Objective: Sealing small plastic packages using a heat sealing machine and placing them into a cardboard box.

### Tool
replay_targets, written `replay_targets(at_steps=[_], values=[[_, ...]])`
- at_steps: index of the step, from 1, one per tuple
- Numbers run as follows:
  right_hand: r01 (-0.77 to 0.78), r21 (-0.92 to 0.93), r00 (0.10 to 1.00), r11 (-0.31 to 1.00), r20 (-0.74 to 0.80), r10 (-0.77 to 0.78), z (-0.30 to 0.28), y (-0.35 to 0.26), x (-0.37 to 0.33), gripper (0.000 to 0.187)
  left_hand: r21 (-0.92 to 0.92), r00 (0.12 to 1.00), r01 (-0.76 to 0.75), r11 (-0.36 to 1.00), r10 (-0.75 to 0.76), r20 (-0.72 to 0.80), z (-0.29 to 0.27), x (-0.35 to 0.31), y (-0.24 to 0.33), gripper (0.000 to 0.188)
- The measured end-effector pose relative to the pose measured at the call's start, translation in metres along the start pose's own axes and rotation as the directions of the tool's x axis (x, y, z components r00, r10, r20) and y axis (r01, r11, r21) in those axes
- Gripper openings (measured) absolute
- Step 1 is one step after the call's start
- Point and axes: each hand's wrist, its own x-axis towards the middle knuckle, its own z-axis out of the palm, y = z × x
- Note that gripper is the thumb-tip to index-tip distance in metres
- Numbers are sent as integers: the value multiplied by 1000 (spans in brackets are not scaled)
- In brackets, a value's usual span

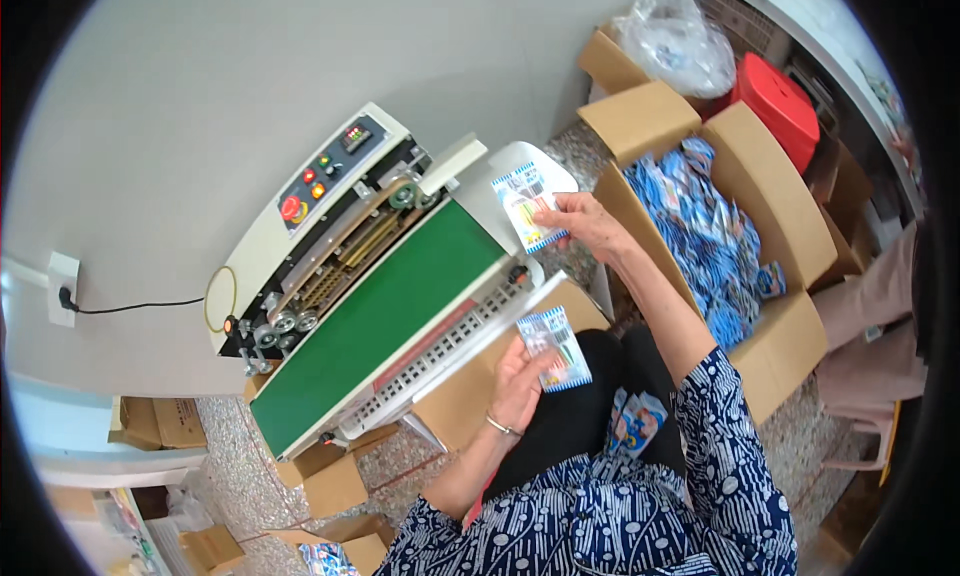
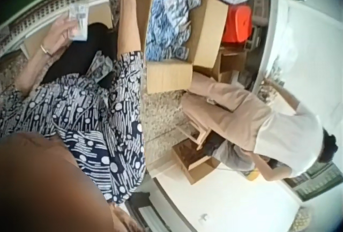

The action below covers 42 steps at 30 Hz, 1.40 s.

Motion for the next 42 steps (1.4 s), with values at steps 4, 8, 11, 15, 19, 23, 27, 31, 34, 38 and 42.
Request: replay_targets(at_steps=[4, 8, 11, 15, 19, 23, 27, 31, 34, 38, 42], values=[[-3, -22, 999, 1000, 35, 4, 8, -1, 36, 23, 4, 999, 5, 1000, -5, -32, 4, 1, 13, 33], [-88, -65, 996, 994, 23, 90, 26, -6, 71, 22, 126, 996, -88, 988, 89, -6, -17, 1, 22, 28], [-97, -65, 994, 993, 50, 100, 42, -8, 91, 19, 153, 998, -43, 987, 49, -34, -25, -1, 21, 26], [-147, -122, 983, 982, 93, 159, 53, -8, 109, 21, 253, 996, 41, 966, -20, -86, -30, -11, 21, 26], [-203, -153, 973, 967, 82, 218, 65, -2, 120, 20, 300, 997, 41, 953, -18, -79, -30, -14, 23, 26], [-201, -243, 963, 949, 127, 236, 73, -13, 119, 20, 198, 1000, -21, 980, 17, 23, -29, -13, 23, 24], [-108, -385, 970, 916, 160, 182, 82, 7, 137, 18, 146, 999, 18, 989, -22, 26, -17, -11, 27, 23], [-4, -330, 996, 944, 84, 34, 116, 19, 135, 24, 49, 999, 25, 998, -27, 25, -26, -4, 21, 25], [-32, -470, 976, 882, 174, 128, 125, 19, 121, 35, -66, 996, 44, 997, -49, -80, -18, 8, 30, 27], [237, -707, 967, 667, 107, -229, 92, -2, 74, 46, -39, 981, -105, 994, 97, -168, -25, 24, 61, 31], [37, -233, 936, 972, 349, 48, 50, -10, 2, 38, -4, 973, -199, 980, 197, -121, -15, 50, 74, 29]])
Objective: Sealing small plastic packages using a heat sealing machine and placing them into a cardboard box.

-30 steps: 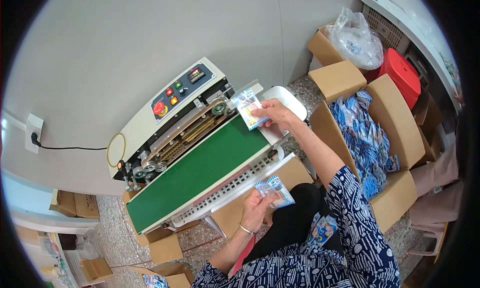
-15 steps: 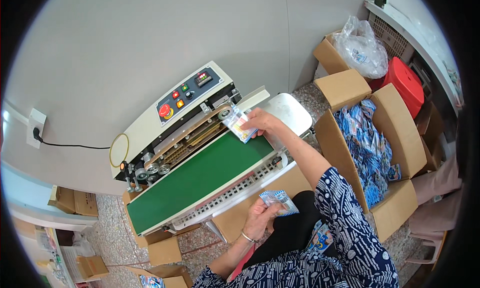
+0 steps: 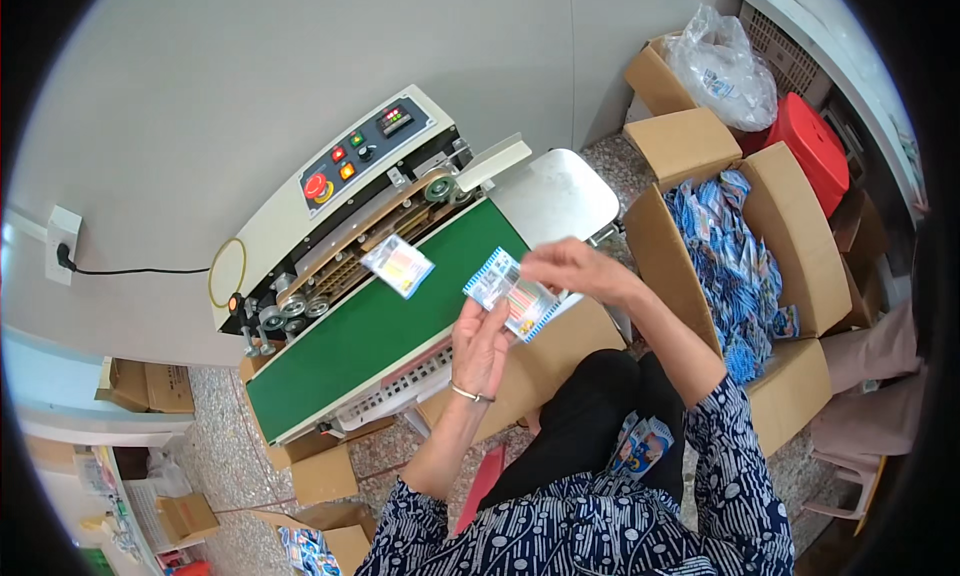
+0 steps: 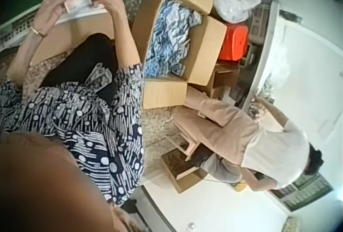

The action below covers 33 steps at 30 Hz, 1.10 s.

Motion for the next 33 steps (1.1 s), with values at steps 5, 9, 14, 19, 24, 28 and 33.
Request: replay_targets(at_steps=[5, 9, 14, 19, 24, 28, 33], values=[[0, 66, 999, 998, 43, -3, 7, 11, -15, 25, 115, 986, -164, 980, 164, 7, 13, 10, -3, 21], [-3, 118, 1000, 993, -28, 6, 10, 12, -14, 24, 267, 962, -255, 929, 272, -31, 11, 13, -5, 17], [15, 132, 999, 991, -49, -9, 16, 25, -5, 26, 358, 938, -314, 879, 346, -28, 1, 18, -13, 27], [-21, 209, 992, 978, -121, 47, 3, 28, 19, 23, 321, 929, -312, 894, 357, -93, -12, 14, -13, 59], [-156, 285, 955, 946, -202, 218, -31, 10, 60, 20, 345, 944, -272, 898, 319, -86, -26, -12, -22, 52], [-128, 303, 960, 945, -202, 195, -38, 6, 99, 18, 342, 972, -150, 928, 202, -120, -33, -32, -35, 56], [-243, 195, 935, 950, -216, 283, -22, 4, 122, 21, 342, 987, -65, 937, 112, -118, -43, -46, -45, 57]])
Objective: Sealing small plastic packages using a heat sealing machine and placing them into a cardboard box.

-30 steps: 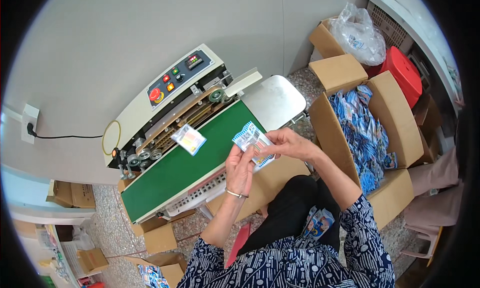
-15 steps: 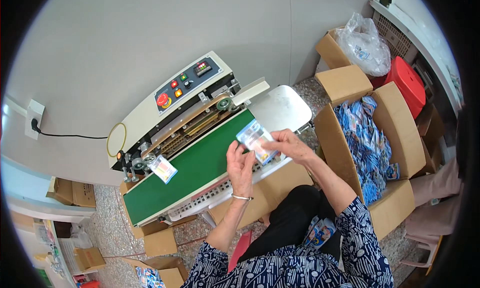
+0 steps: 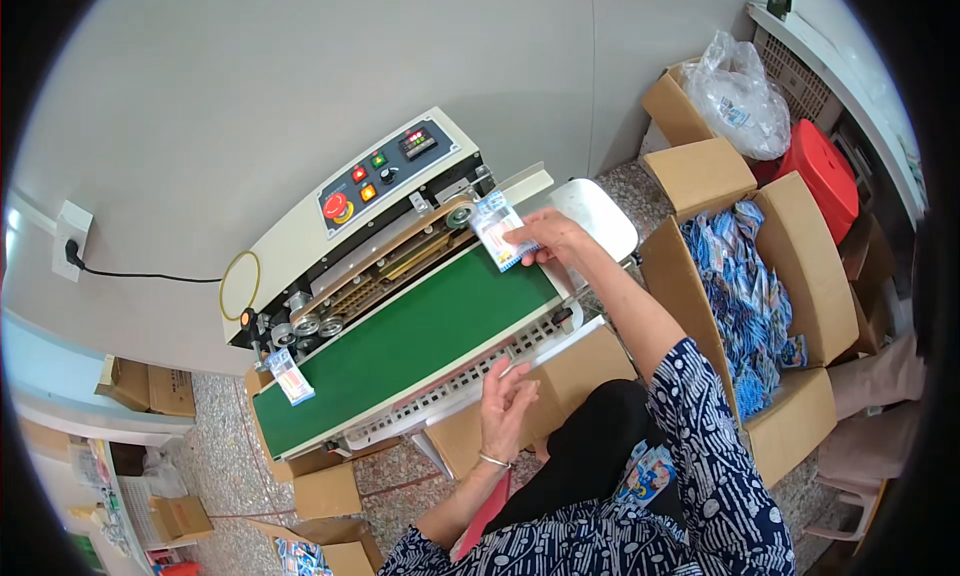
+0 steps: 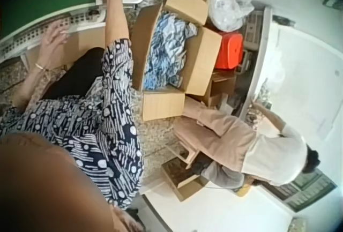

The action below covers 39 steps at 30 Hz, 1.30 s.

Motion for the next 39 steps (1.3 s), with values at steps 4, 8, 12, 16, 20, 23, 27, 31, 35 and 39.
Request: replay_targets(at_steps=[4, 8, 12, 16, 20, 23, 27, 31, 35, 39], values=[[116, -204, 991, 972, 93, -99, 25, 9, 8, 18, 26, 1000, 19, 999, -20, 19, 3, -8, -4, 56], [263, -500, 956, 825, 22, -292, 67, 19, 6, 24, 40, 995, 47, 998, -50, 84, 16, -14, -8, 55], [334, -893, 487, 302, -111, -866, 56, 30, -5, 31, 107, 987, 78, 991, -92, 135, 32, -17, -10, 50], [331, -799, 709, 502, -140, -691, -12, 21, -83, 38, 220, 949, 165, 962, -215, 232, 39, -36, -7, 31], [279, -706, 779, 651, -230, -583, -86, 66, -183, 34, 558, 789, -489, 671, 68, 610, 61, -48, -19, 21], [161, -399, 870, 903, -374, -321, -87, 95, -256, 28, 617, 712, -622, 483, 19, 702, 67, -66, -27, 22], [49, -318, 853, 947, -480, -206, -90, 134, -331, 28, 640, 660, -720, 268, -20, 751, 85, -92, -29, 44], [24, -182, 824, 983, -553, -123, -78, 154, -366, 31, 653, 664, -736, 179, 0, 748, 91, -107, -38, 58], [-106, -277, 919, 955, -393, -12, -63, 157, -388, 33, 661, 672, -740, 126, 95, 734, 90, -113, -52, 32], [-211, -326, 956, 922, -267, 125, -38, 188, -398, 34, 665, 689, -724, 183, 165, 706, 88, -111, -58, 17]])
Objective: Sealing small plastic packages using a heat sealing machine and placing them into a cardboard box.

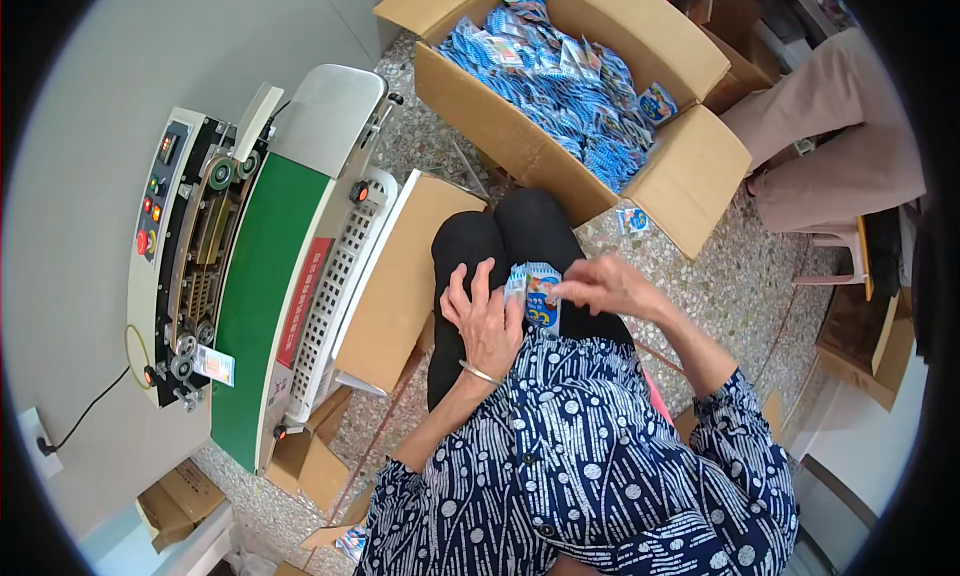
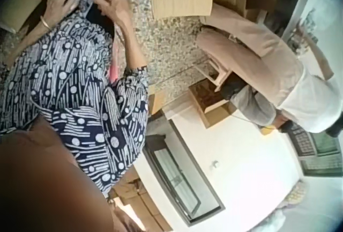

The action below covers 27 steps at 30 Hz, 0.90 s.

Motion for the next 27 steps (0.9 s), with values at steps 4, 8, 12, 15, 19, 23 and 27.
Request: replay_targets(at_steps=[4, 8, 12, 15, 19, 23, 27], values=[[118, 217, 993, 969, -56, -109, 38, -8, 4, 33, 7, 999, 1, 1000, 0, -47, -7, 5, 8, 15], [236, 174, 954, 956, -230, -194, 56, -9, 12, 28, -193, 996, -21, 981, 3, -94, 1, -1, 9, 20], [262, -17, 909, 965, -333, -252, 48, -21, 10, 22, -424, 930, 359, 832, -278, 242, -12, -3, 12, 34], [352, -63, 862, 934, -367, -350, 46, -33, 8, 20, -624, 953, 300, 722, -192, 236, -17, 2, 11, 51], [456, 282, 842, 844, -444, -306, 51, -56, 12, 18, -847, 924, 340, 409, -314, 219, -3, 5, -17, 39], [489, 318, 723, 812, -668, -174, 44, -28, 31, 22, -940, 891, 322, 108, -369, 263, -29, 28, -15, 36], [465, 450, 866, 762, -411, -285, 55, -25, 51, 29, -966, 908, 259, -10, -338, 247, -36, 41, -17, 38]])
